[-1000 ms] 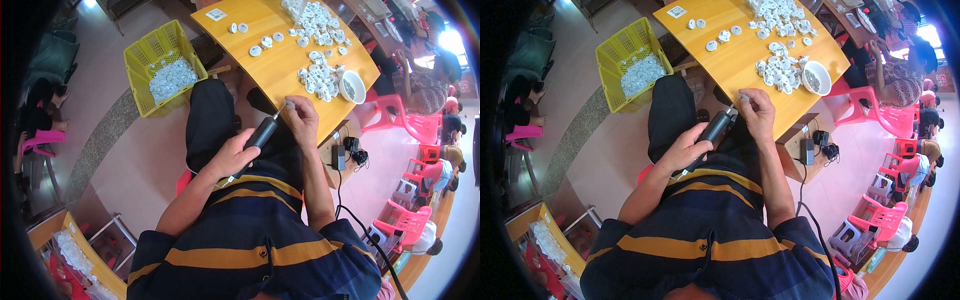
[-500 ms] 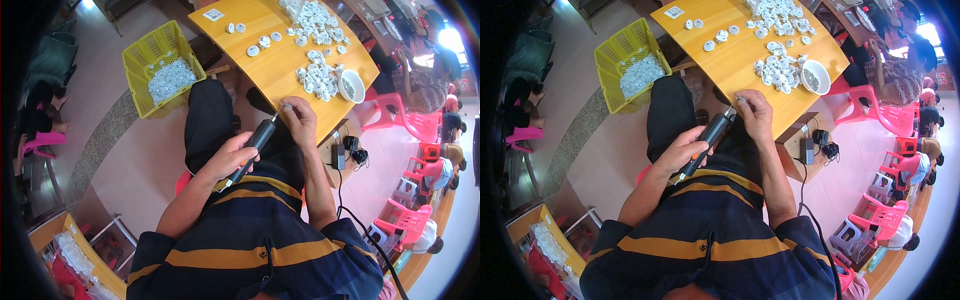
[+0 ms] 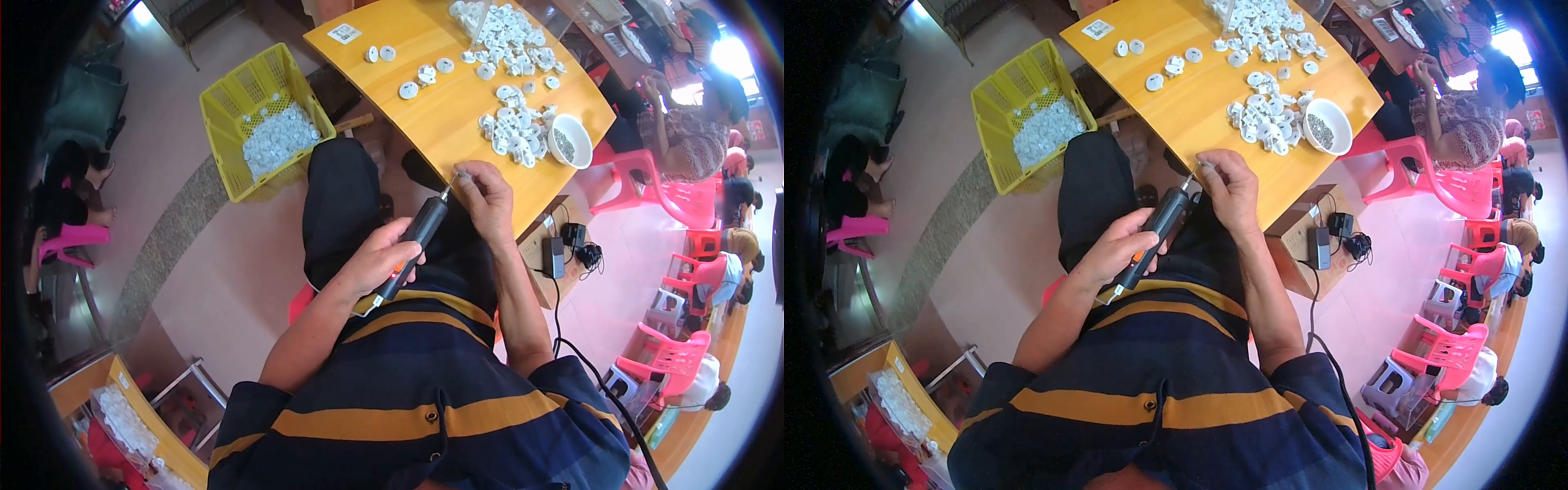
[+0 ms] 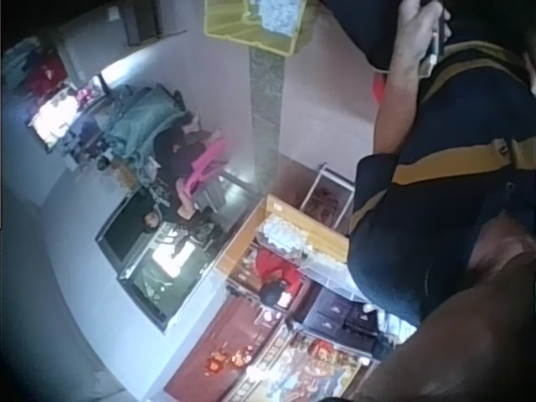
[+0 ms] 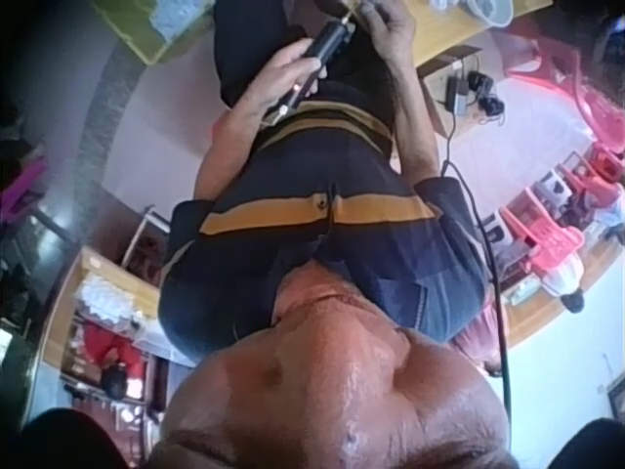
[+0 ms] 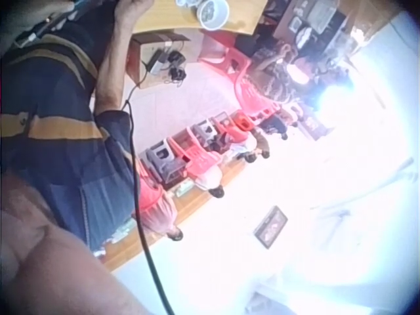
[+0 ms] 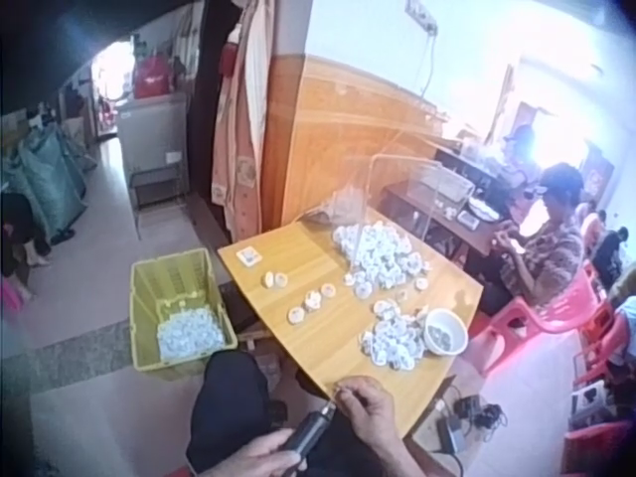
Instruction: Assembling small white plastic components using an electric screwdriver.
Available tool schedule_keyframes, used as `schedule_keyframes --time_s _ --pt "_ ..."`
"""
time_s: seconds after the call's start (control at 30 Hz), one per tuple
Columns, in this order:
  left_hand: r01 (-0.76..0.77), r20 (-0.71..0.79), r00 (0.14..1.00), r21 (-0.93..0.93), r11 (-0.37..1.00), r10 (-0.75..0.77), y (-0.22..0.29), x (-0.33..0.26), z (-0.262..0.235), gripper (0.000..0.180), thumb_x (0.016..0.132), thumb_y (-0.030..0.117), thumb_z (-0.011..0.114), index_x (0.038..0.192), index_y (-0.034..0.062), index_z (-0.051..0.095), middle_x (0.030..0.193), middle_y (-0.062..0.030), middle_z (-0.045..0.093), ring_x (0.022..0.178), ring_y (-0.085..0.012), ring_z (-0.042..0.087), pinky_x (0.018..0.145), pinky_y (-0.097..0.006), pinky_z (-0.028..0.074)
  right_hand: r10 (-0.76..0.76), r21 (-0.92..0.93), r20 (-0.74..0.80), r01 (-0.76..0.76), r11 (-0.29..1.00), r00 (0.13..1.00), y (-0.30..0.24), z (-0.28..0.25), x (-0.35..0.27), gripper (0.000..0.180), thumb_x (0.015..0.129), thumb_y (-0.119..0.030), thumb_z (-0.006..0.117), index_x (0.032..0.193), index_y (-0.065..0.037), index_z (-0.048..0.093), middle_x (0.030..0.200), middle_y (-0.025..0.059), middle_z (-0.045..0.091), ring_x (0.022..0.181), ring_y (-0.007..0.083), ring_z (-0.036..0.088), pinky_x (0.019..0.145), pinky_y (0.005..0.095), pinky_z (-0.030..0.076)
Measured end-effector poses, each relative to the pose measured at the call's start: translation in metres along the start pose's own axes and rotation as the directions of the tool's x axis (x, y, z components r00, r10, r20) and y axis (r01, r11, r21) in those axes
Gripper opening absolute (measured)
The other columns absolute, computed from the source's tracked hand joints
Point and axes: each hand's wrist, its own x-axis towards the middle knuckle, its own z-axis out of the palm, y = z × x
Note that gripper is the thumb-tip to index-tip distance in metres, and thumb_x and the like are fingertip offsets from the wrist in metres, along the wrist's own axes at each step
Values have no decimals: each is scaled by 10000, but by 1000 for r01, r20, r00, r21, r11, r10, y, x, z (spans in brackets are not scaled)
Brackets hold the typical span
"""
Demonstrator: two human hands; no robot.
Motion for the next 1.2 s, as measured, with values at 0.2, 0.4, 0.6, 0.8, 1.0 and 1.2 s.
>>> schedule_keyframes --time_s 0.2,0.4,0.6,0.8,1.0,1.2 --pt "-15 -11 1000 57 998 16 0 3 2 281 971 123 568 1230 17 541 878 -70 632 629 -119 625 597 -258 530 -6 -13 2 6 1000 1000 3 -1 0 139 950 9 676 1080 -12 719 1030 42 656 901 121 623 821 247 505" --pt "-34 -27 999 94 995 37 -2 3 4 311 956 112 574 1248 10 535 868 -66 623 626 -119 619 599 -261 524 -15 8 3 15 1000 1000 3 0 -1 145 953 12 670 1087 -15 721 1031 38 650 886 113 616 810 240 504" --pt "-43 -51 997 161 986 51 -2 3 4 348 942 108 587 1275 17 539 858 -53 611 634 -116 607 607 -270 523 -34 -13 0 34 999 999 2 0 0 140 954 4 671 1082 -15 723 1027 41 647 879 119 612 807 244 502" --pt "-99 -74 990 258 961 121 -9 6 2 397 943 109 591 1325 23 528 840 -39 597 643 -120 603 620 -285 525 -20 7 1 20 1000 1000 2 1 0 139 953 0 673 1083 -12 722 1023 46 650 883 121 612 803 245 501" --pt "-127 -94 979 421 898 182 -5 4 5 444 943 109 585 1373 26 510 809 -51 597 628 -133 615 626 -313 525 -27 -20 1 27 999 1000 -1 0 -1 126 955 -4 676 1071 -8 724 1015 40 652 883 113 611 795 240 497" --pt "-127 -106 976 430 894 189 -8 4 5 450 940 102 580 1377 23 509 805 -60 597 629 -145 623 631 -318 527 26 5 2 -26 1000 1000 -4 2 -1 120 951 1 685 1064 -5 726 1018 39 659 886 102 620 800 235 502"
